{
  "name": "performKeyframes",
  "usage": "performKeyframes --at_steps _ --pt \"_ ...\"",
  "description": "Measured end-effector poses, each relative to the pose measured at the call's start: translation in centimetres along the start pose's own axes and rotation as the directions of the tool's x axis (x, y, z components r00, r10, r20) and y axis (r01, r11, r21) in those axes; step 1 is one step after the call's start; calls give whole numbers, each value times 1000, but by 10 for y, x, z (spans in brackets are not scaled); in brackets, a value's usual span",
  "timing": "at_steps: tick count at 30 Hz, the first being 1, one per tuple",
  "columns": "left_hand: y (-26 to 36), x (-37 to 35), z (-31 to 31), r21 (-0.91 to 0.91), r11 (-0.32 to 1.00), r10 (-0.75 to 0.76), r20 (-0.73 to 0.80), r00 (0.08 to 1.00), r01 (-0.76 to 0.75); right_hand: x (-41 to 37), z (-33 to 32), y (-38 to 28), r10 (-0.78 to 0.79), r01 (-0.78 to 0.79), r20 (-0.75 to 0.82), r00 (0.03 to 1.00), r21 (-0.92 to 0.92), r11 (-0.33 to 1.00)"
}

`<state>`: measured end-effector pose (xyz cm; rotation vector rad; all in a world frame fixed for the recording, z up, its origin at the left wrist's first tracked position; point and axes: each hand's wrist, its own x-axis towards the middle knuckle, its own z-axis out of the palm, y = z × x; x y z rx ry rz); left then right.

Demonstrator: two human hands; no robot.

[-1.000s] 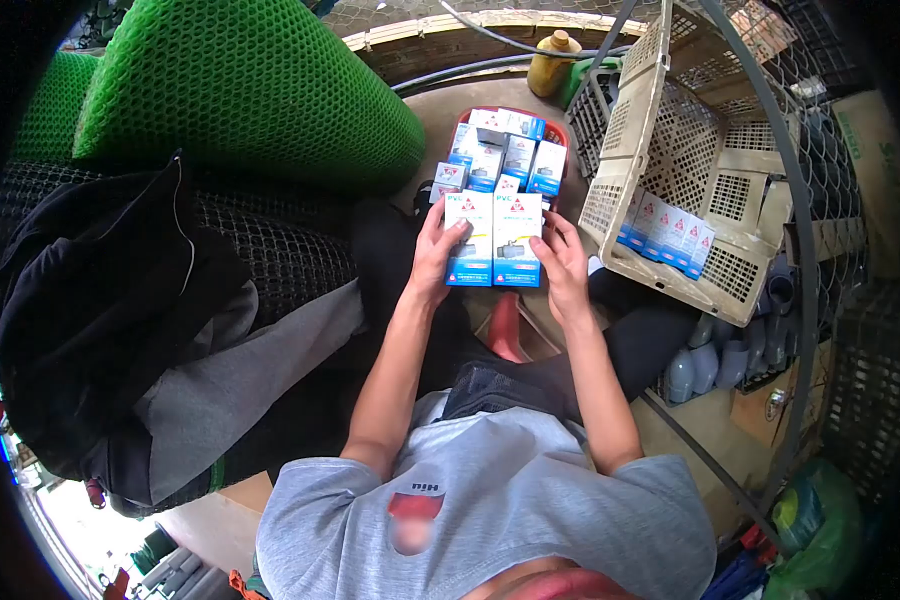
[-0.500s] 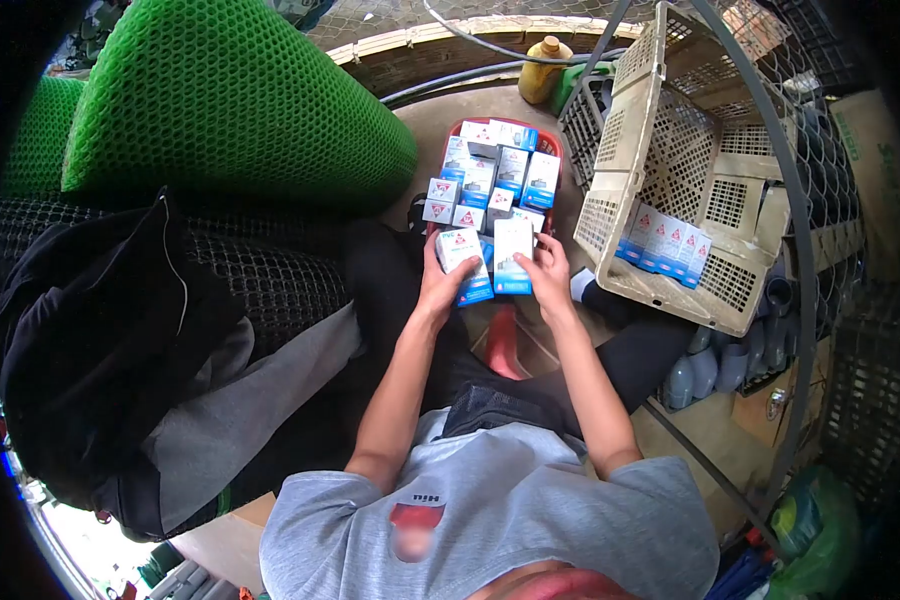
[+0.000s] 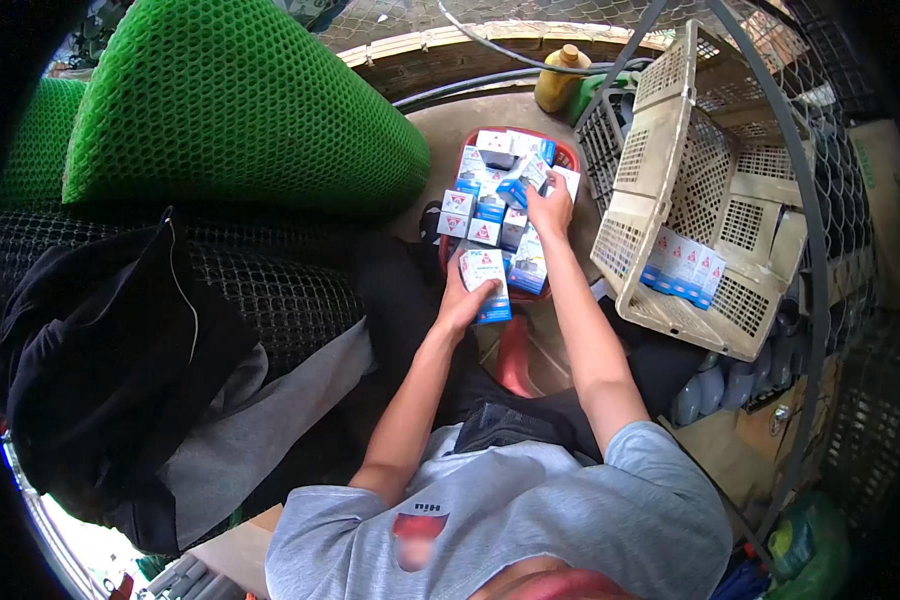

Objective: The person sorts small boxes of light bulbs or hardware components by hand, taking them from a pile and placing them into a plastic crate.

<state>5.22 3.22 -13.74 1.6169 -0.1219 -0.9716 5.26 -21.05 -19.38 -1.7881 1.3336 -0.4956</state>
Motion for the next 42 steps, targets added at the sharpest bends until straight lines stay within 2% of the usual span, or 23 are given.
performKeyframes --at_steps 1,3,5,6,7,9,10,11,14,16,18,20,21,23,24,27,29,33,35,37,39,40,42 --pt "2 0 1 13 1000 19 6 1000 -19 6 5 -8 -102 102 10 995 -26 994" --pt "1 -1 2 17 999 28 36 999 -28 26 19 -23 -91 93 47 995 -39 995" --pt "-11 3 1 32 999 38 56 998 -40 45 37 -35 -260 263 40 965 -161 951" --pt "-14 5 0 34 999 38 64 997 -40 53 43 -44 -203 221 116 972 -170 960" --pt "-14 4 0 31 998 45 63 997 -47 62 59 -34 -202 217 110 973 -155 964" --pt "-13 4 0 58 996 60 51 997 -63 74 90 -19 -356 349 41 934 -329 878" --pt "-10 3 -2 44 998 47 53 997 -50 71 77 -31 -212 267 195 958 -328 906" --pt "-7 2 -2 -2 1000 -15 70 997 15 82 85 -20 -199 262 237 951 -272 926" --pt "-2 2 -2 20 1000 -5 45 999 4 84 74 -15 -200 260 234 951 -262 929" --pt "0 4 -2 -39 999 -15 43 999 17 85 61 -17 -298 296 10 955 76 952" --pt "0 5 -3 -141 988 -47 68 997 56 89 36 -15 -154 117 52 987 430 895" --pt "-1 6 -4 -179 984 -8 53 999 17 82 12 -8 -102 -7 110 989 713 701" --pt "-7 10 -4 -189 982 23 41 999 -15 69 -6 -16 -97 -1 100 990 705 709" --pt "-2 9 -3 -255 967 -5 38 999 15 40 -33 -31 -39 -139 179 983 868 477" --pt "-3 11 -3 -278 961 5 34 999 5 34 -40 -29 -42 -134 168 985 891 434" --pt "-8 13 -4 -302 953 7 9 1000 -4 35 -47 -21 65 -134 117 991 877 461" --pt "-9 11 -5 -302 953 2 18 1000 4 44 -42 -22 33 -26 11 999 863 504" --pt "-9 9 -3 -287 958 21 33 999 -11 64 -24 -33 54 5 -45 998 810 586" --pt "-1 7 -2 -289 957 12 41 999 1 68 -9 -49 -30 133 -149 988 749 650" --pt "4 5 -2 -286 958 -8 54 999 23 87 16 -47 -246 266 -130 960 689 674" --pt "7 4 -2 -260 966 15 56 998 0 98 34 -43 -390 362 -35 920 458 812" --pt "8 4 -3 -261 965 9 65 998 8 105 45 -36 -418 390 52 907 272 880" --pt "10 5 -5 -260 966 4 63 998 13 104 59 -28 -401 381 217 890 129 916"
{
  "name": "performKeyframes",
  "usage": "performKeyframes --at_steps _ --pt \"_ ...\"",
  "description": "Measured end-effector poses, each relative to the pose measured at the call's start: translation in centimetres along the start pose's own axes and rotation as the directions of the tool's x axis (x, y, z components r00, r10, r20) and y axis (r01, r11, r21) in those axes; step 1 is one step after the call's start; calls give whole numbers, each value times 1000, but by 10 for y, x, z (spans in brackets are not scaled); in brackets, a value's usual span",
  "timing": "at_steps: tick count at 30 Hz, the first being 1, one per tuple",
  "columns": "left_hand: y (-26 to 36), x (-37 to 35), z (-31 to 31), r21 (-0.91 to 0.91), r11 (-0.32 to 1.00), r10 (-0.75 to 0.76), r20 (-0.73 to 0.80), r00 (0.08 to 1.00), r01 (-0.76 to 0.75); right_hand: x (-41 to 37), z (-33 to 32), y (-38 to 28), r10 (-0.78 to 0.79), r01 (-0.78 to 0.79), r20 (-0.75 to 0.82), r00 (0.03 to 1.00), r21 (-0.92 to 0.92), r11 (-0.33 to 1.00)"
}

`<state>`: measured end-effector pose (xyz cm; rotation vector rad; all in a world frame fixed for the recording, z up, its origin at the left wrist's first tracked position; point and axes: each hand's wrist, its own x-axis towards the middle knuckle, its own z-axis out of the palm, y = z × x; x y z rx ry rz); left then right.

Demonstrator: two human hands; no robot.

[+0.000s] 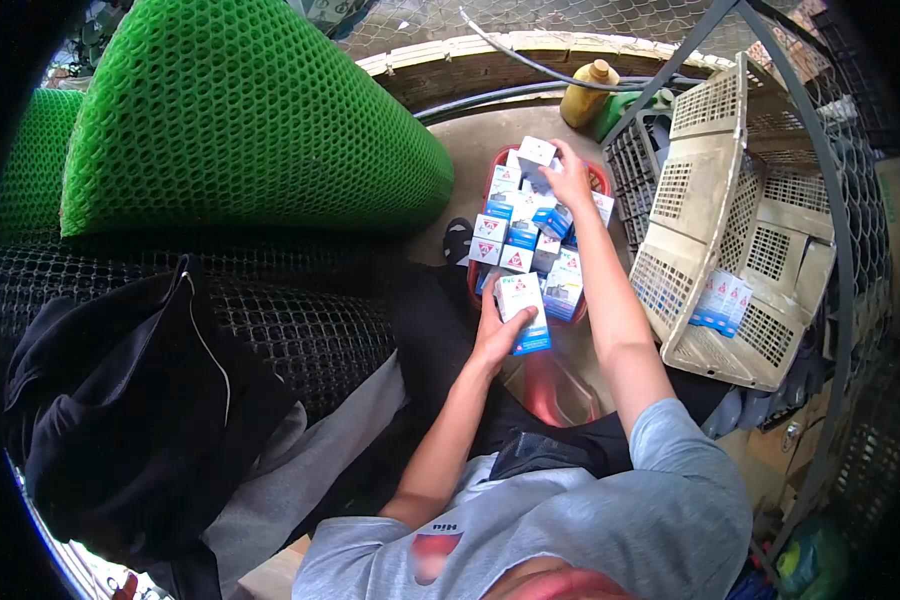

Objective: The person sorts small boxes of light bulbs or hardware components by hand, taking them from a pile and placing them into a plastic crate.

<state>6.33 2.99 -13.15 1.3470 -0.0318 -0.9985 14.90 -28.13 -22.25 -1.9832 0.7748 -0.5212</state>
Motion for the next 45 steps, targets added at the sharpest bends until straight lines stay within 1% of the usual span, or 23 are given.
performKeyframes --at_steps 2,7,13,15,17,18,19,21,23,25,26,27,29,30,32,33,35,37,39,40,42,43,45 --pt "1 1 -1 0 1000 -7 -2 1000 7 -9 7 -1 73 -55 140 987 -131 990" --pt "1 1 -1 -34 999 12 -5 1000 -12 -22 -7 -12 129 -97 156 979 -201 975" --pt "-1 0 1 -22 999 33 6 999 -33 -33 -20 -13 185 -87 186 965 -437 895" --pt "-2 -1 0 19 999 30 -23 999 -30 -41 -20 -6 166 -86 165 972 -405 910" --pt "-2 0 -1 26 999 23 -11 1000 -23 -47 -22 1 94 -56 162 982 -228 972" --pt "-2 1 -1 26 998 51 -19 998 -51 -56 -24 -5 102 -87 51 994 -238 967" --pt "-4 1 -1 27 997 79 -30 996 -78 -67 -27 -8 104 -91 45 994 -239 967" --pt "-7 3 -3 17 997 77 -29 997 -77 -91 -35 -13 -52 32 -272 961 -79 996" --pt "-12 5 -7 43 994 106 -95 990 -103 -131 -37 -21 187 -190 -261 947 14 982" --pt "-16 7 -9 -26 987 147 -223 964 -157 -163 -20 15 301 -309 -82 950 -107 945" --pt "-9 6 -9 -103 984 112 -273 956 -144 -180 -10 35 254 -253 11 967 -40 967" --pt "-4 6 -11 -177 975 71 -321 944 -133 -185 -3 34 534 -544 185 825 2 839" --pt "2 2 -10 -255 961 12 -336 942 -103 -200 6 33 741 -754 144 656 156 638" --pt "-1 3 -9 -231 965 37 -340 940 -122 -203 9 31 739 -753 148 657 161 637" --pt "-5 5 -10 -187 972 74 -332 940 -143 -204 18 25 501 -500 0 866 -54 864" --pt "-3 4 -9 -177 975 68 -330 942 -132 -204 27 33 501 -501 2 865 -49 864" --pt "-1 4 -9 -194 973 55 -326 944 -123 -205 44 58 303 -315 -100 948 -146 938" --pt "-1 5 -9 -185 976 50 -322 945 -115 -206 31 31 283 -298 -102 954 -176 938" --pt "0 4 -8 -180 978 41 -317 947 -103 -207 14 8 408 -357 82 909 -350 866" --pt "1 4 -8 -187 978 34 -302 953 -94 -211 13 9 413 -361 81 907 -355 863" --pt "2 4 -6 -200 976 25 -284 958 -85 -217 11 11 294 -192 143 945 -485 853" --pt "4 4 -5 -207 975 20 -284 959 -82 -219 11 13 293 -190 144 945 -488 852" --pt "5 4 -5 -215 973 17 -287 958 -82 -221 10 18 -46 79 71 996 -580 811"
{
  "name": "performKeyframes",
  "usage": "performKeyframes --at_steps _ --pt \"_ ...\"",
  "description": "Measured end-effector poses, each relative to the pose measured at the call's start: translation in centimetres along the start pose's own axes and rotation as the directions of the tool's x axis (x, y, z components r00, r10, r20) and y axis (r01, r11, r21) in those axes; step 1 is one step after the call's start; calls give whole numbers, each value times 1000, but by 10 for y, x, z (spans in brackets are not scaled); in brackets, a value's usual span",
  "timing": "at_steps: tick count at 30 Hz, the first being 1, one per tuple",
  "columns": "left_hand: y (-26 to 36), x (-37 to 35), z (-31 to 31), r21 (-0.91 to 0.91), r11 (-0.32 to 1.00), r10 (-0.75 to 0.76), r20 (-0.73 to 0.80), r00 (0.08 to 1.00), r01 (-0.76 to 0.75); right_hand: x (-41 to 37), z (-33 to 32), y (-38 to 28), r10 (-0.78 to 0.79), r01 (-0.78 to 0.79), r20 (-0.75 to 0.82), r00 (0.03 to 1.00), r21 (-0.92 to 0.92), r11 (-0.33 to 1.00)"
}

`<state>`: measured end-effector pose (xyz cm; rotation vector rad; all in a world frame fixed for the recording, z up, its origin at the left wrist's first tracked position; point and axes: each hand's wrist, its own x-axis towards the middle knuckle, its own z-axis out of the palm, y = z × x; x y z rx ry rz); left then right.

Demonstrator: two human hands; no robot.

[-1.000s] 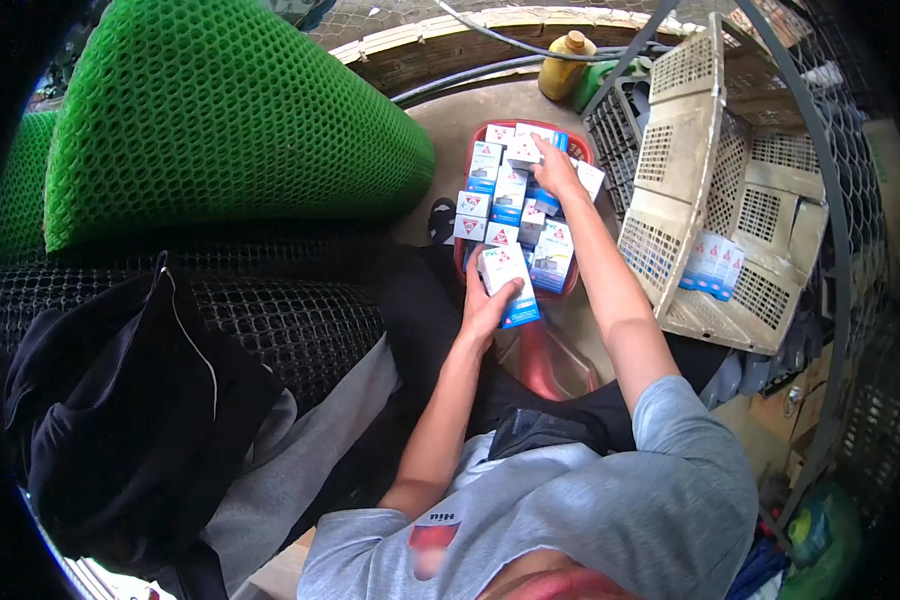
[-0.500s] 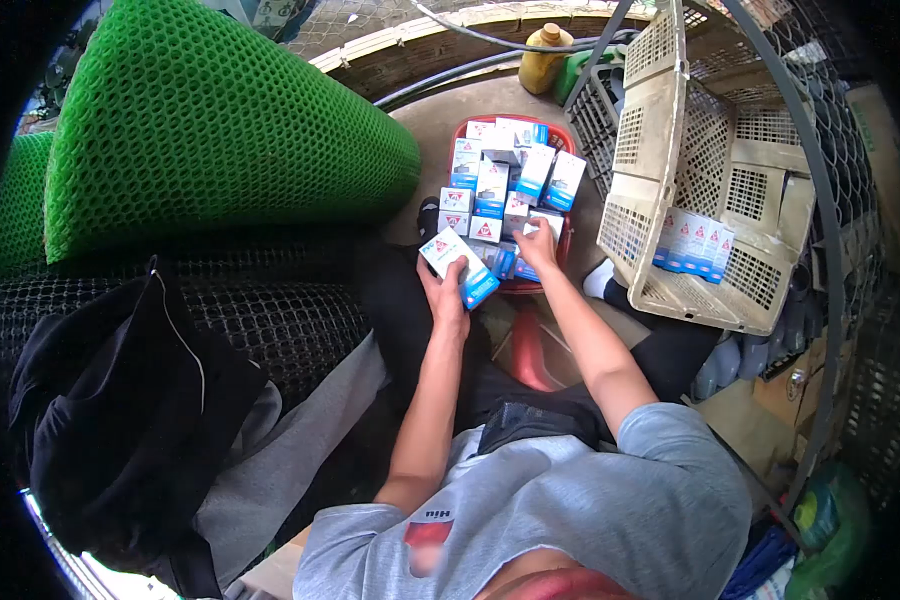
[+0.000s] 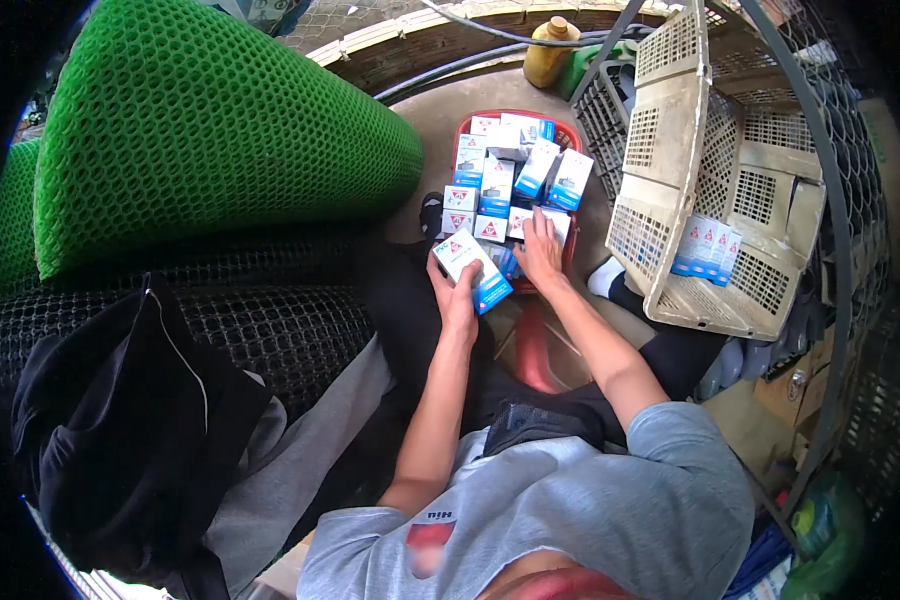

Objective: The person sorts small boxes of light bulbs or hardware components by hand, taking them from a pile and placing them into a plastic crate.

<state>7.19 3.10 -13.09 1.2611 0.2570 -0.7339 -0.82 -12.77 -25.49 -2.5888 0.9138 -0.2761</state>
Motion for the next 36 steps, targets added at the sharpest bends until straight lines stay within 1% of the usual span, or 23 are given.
performKeyframes --at_steps 2,4,5,8,9,10,11,12,13,14,16,17,18,20,21,24,26,28,30,31,32,34,36 --pt "-1 -1 0 1 1000 11 -5 1000 -11 11 0 13 -73 74 -16 997 58 996" --pt "-7 3 -5 16 1000 21 2 1000 -21 22 2 20 -102 93 83 991 101 991" --pt "-10 5 -7 27 999 32 18 999 -33 29 -6 21 -48 15 220 974 150 989" --pt "0 0 -2 -23 1000 -1 -11 1000 0 33 -22 20 -60 11 169 984 279 960" --pt "4 1 0 -27 1000 5 -8 1000 -5 28 -43 11 -47 26 60 997 300 953" --pt "5 0 0 -37 999 16 -30 999 -17 23 -56 9 -53 32 60 997 298 954" --pt "6 -3 0 -47 999 25 -55 998 -28 17 -68 11 24 -22 2 1000 485 874" --pt "4 -3 -2 -52 998 23 -58 998 -26 12 -77 15 114 -62 -38 993 654 754" --pt "2 0 -5 -102 995 23 18 1000 -22 12 -92 12 191 -149 82 978 917 369" --pt "-1 2 -6 -152 988 29 98 995 -14 4 -114 13 215 -223 199 956 970 95" --pt "13 -9 4 -174 984 -6 220 976 45 -6 -136 17 160 -199 249 955 941 -275" --pt "12 -10 4 -171 982 -29 259 965 75 -14 -146 17 84 -286 353 932 857 -429" --pt "13 -11 5 -166 981 -51 297 954 104 -18 -145 16 44 -337 407 912 808 -484" --pt "12 -12 6 -142 983 -59 361 931 118 -22 -138 9 -212 -364 301 930 668 -650" --pt "12 -14 4 -117 984 -74 412 908 134 -23 -136 4 -209 -378 324 923 659 -650" --pt "3 -11 0 -72 992 -61 414 908 99 -30 -128 -6 -180 -402 390 903 618 -675" --pt "2 -15 2 -68 994 -49 423 905 86 -32 -119 -11 -101 -424 469 878 662 -618" --pt "1 -15 5 -19 998 -41 405 913 53 -37 -116 -8 -121 -449 485 866 646 -617" --pt "-1 -11 1 -42 993 -84 422 903 112 -40 -111 -6 -109 -462 469 876 755 -465" --pt "-2 -12 3 -8 997 -71 436 897 82 -41 -111 -7 -12 -416 444 896 830 -371" --pt "-2 -12 5 26 998 -59 452 890 54 -41 -112 -8 -13 -417 445 895 830 -371" --pt "-5 -13 5 37 998 -70 472 879 60 -42 -111 -5 51 -458 479 876 861 -222" --pt "-7 -15 7 103 994 -76 446 892 34 -45 -112 -6 66 -450 471 880 869 -207"
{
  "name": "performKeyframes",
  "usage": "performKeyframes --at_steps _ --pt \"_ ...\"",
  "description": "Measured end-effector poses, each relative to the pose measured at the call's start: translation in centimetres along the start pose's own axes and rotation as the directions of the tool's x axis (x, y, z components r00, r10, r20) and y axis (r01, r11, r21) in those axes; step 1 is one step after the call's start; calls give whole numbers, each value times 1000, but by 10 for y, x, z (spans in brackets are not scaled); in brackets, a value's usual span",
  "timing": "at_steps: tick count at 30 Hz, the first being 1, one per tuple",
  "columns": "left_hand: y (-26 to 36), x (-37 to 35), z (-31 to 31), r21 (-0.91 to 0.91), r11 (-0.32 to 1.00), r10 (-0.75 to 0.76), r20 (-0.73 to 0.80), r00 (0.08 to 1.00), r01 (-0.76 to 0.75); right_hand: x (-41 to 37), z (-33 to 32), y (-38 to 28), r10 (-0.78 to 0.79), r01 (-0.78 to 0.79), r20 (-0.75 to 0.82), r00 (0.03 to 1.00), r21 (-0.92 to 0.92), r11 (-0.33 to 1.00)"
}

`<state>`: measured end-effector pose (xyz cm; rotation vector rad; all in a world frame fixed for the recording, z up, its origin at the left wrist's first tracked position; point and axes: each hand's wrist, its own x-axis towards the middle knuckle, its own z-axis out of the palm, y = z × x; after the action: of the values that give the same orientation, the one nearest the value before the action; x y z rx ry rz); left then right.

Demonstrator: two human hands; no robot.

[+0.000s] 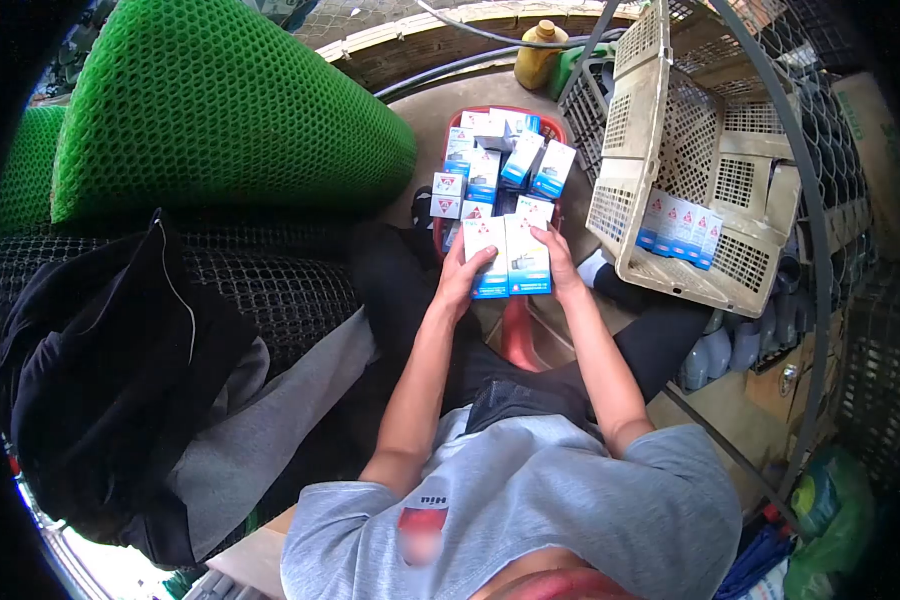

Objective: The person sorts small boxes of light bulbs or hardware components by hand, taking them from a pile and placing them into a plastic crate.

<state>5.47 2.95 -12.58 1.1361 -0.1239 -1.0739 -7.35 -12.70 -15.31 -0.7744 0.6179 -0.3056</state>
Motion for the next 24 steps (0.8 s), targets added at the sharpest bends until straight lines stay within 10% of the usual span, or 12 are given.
performKeyframes --at_steps 8,12,16,19,24 --pt "-2 -11 3 52 999 -14 90 996 10 -49 32 -25 -69 61 -87 994 -90 994" --pt "-18 6 -25 -146 988 -60 -35 998 54 -103 56 -68 -240 281 165 957 -738 613" --pt "1 4 -16 -280 959 -79 -108 991 46 -149 80 -159 -208 310 241 948 -548 777" --pt "0 3 -13 -209 976 -72 -75 995 55 -141 51 -227 -373 325 -71 925 -360 874" --pt "-3 3 -5 -120 991 -59 -36 998 55 -67 -64 -314 -190 234 -405 894 60 970"
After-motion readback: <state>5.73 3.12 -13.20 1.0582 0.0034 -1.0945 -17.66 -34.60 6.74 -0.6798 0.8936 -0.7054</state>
